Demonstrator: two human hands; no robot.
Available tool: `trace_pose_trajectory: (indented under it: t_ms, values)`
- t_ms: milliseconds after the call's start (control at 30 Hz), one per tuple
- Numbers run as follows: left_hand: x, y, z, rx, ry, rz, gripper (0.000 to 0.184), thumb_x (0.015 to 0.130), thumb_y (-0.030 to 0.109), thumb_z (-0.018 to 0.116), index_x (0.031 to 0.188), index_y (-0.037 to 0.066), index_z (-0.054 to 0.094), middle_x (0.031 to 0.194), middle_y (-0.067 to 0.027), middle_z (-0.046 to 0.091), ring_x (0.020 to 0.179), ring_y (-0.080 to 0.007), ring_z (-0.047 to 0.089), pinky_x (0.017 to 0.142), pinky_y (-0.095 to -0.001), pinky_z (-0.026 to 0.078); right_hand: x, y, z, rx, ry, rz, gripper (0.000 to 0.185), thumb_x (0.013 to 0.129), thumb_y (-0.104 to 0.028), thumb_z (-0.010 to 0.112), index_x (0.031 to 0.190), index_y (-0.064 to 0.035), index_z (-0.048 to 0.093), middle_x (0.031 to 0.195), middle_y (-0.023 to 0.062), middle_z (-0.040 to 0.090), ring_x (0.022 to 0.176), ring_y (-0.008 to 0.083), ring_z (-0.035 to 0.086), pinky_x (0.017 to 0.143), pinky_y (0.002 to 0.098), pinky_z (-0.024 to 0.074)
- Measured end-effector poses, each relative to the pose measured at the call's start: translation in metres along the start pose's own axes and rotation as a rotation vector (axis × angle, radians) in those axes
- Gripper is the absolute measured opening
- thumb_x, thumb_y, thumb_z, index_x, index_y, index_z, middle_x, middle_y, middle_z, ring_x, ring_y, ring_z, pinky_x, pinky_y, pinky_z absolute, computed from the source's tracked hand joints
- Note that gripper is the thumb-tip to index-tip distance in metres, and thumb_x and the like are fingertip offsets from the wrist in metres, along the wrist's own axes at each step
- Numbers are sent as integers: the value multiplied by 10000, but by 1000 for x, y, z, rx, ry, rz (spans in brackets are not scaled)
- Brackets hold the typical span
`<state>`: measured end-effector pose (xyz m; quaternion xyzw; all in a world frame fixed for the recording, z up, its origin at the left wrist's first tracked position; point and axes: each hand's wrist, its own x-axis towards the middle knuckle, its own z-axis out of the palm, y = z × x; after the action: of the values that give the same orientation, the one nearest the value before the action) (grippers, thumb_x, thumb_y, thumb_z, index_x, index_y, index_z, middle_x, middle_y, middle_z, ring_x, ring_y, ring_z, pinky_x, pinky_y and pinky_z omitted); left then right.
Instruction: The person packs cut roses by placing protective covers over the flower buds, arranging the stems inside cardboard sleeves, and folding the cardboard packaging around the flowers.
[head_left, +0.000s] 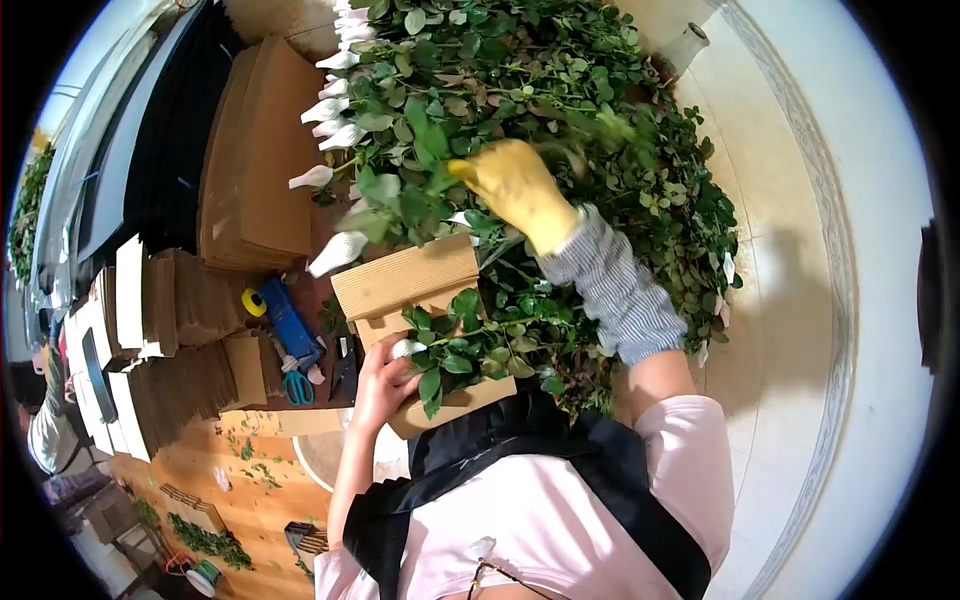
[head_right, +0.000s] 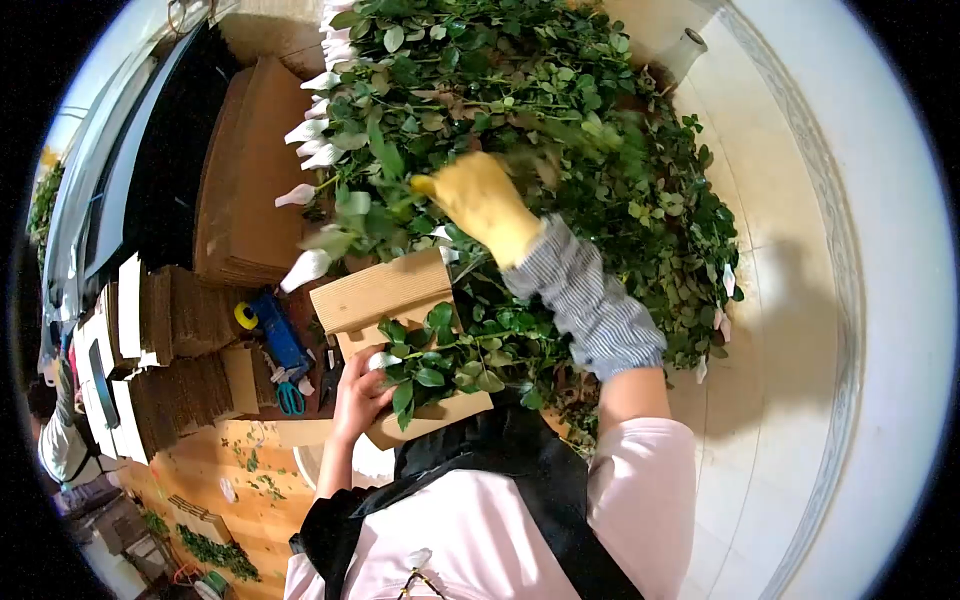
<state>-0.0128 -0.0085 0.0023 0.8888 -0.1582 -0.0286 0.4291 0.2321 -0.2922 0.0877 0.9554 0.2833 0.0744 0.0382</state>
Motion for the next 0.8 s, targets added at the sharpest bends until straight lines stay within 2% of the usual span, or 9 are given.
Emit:
trace_pose_trajectory:
  t_ms: [100, 200, 233, 300, 400, 433, 667, 700, 800]
  values:
    - [-7, -12, 6, -45, 11, -13, 425, 655, 46, 855, 1044, 31, 684, 1285, -164, 582, 1084, -372, 593, 929, -432, 510, -68, 7, -10, -149, 244, -55, 108, 935, -198, 639, 1018, -184, 708, 569, -9, 513, 469, 158, 469, 468, 331, 423]
    - [1, 5, -3, -121, -5, -159, 621, 675, 50, 846, 1243, 43, 595, 1235, -195, 575, 1105, -403, 578, 916, -440, 504, -128, -33, -44, 308, -222, 50, 169, 891, -143, 698, 1059, -135, 705, 644, 14, 628, 540, 161, 615, 538, 340, 524]
    - [0, 4, -3, -55, -67, -118, 643, 686, 55, 838, 1271, 29, 573, 1198, -203, 573, 1072, -406, 580, 887, -440, 508, -142, -45, -22, 443, -97, -6, 161, 902, -133, 686, 1062, -118, 695, 660, 34, 639, 555, 184, 617, 556, 348, 533]
    - [0, 10, -9, 101, -191, 21, 613, 714, 102, 818, 1272, 32, 576, 1184, -177, 591, 1030, -389, 605, 864, -429, 518, -172, -70, 56, 722, 17, 5, 146, 918, -111, 660, 1061, -97, 684, 682, 70, 647, 590, 227, 621, 582, 362, 538]
    - [5, 28, -23, 237, -307, 94, 529, 775, 99, 762, 1273, 34, 596, 1237, -147, 615, 1015, -362, 631, 891, -417, 524, -187, -98, 128, 597, -293, 118, 118, 924, -112, 637, 1029, -106, 693, 696, 98, 637, 643, 278, 623, 604, 394, 520]
    - [5, 19, -22, 263, -316, 122, 507, 775, 94, 754, 1256, 35, 605, 1245, -154, 605, 1052, -370, 610, 911, -425, 512, -180, -102, 105, 821, -14, 131, 108, 904, -135, 654, 1001, -127, 700, 709, 105, 637, 653, 294, 633, 595, 422, 504]
    - [25, 33, -23, 495, -149, 201, 352, 723, 77, 735, 1064, 25, 666, 1196, -178, 524, 1138, -406, 492, 956, -482, 442, -184, -89, 67, 370, -47, 82, 108, 859, -181, 657, 947, -163, 718, 706, 76, 663, 695, 296, 670, 612, 442, 518]
    - [22, 18, -17, 239, -244, -38, 348, 707, 65, 722, 1048, 32, 662, 1220, -204, 505, 1122, -410, 503, 955, -472, 446, -186, -90, 61, 454, -113, 122, 126, 879, -166, 644, 979, -147, 719, 761, 90, 680, 732, 309, 671, 647, 441, 530]
    - [13, 5, -6, 201, -153, -31, 344, 704, 37, 710, 1044, 20, 655, 1238, -207, 493, 1121, -406, 506, 944, -455, 462, -200, -88, 90, 725, -30, 215, 147, 889, -174, 650, 1012, -129, 716, 832, 104, 696, 776, 328, 672, 678, 447, 537]
